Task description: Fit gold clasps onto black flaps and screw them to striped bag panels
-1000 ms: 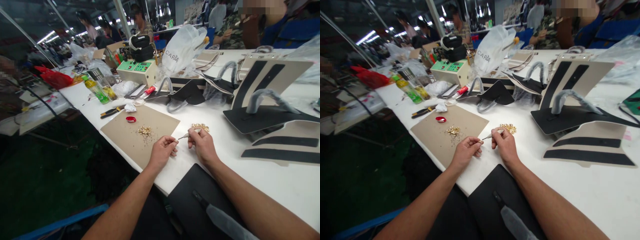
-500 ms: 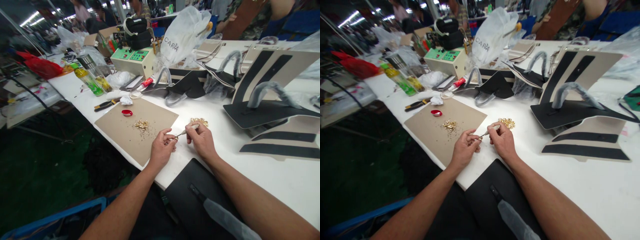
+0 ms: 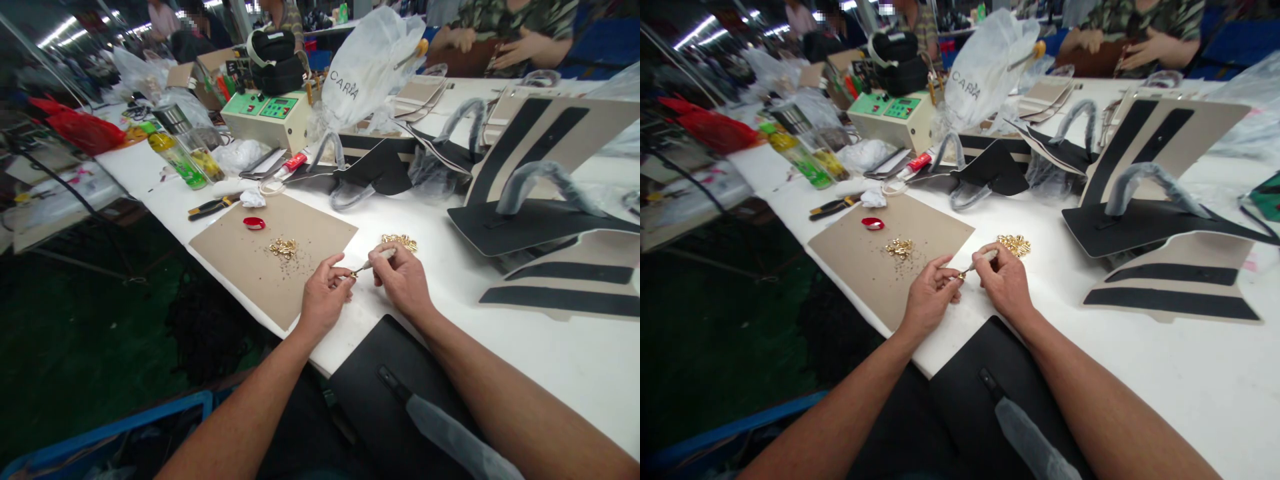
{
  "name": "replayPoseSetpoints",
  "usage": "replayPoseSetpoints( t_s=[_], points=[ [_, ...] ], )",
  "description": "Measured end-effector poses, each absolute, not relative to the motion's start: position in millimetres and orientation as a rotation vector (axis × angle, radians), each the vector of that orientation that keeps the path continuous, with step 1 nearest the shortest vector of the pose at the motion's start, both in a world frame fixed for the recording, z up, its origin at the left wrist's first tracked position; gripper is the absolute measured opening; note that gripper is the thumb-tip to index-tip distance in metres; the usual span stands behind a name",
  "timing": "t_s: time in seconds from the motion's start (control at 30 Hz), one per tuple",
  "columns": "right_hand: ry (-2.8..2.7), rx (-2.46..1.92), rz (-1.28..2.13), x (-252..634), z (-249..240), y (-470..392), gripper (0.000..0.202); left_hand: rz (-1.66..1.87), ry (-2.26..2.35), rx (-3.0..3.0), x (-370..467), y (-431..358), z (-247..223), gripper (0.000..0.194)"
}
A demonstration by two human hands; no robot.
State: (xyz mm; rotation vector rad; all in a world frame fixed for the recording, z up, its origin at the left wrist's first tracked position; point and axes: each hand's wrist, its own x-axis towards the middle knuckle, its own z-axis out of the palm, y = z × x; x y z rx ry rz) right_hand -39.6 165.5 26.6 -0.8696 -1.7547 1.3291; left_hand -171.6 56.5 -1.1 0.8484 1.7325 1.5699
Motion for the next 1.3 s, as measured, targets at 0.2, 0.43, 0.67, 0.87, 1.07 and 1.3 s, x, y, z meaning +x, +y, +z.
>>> replayPoseSetpoints(
  t_s=[0.2,0.43,0.67,0.87,1.07,1.3],
  points=[
    [-1.958,-0.787,1.183,-38.6,30.3,165.2,0.019,1.535,1.981,1.048,-166.3,52.2,-0.3,0.048],
    [-1.83,-0.922,1.456,-39.2,19.5,178.7,0.04,1.491,2.134,1.163,-163.1,48.3,0.5,0.053],
    [-1.713,-0.691,1.715,-40.4,12.0,181.9,0.04,1.447,2.176,1.126,-172.1,43.3,4.7,0.062],
    [-1.745,-0.472,1.754,-40.7,27.3,172.5,0.037,1.441,2.223,1.117,-191.2,35.6,24.4,0.064],
    [-1.526,-0.615,1.664,-35.2,35.0,182.6,0.043,1.345,2.333,1.318,-206.3,30.9,38.5,0.06],
    [-1.095,-0.774,1.59,-26.4,26.7,212.1,0.035,1.067,2.652,1.442,-268.3,28.7,52.4,0.042]
  ],
)
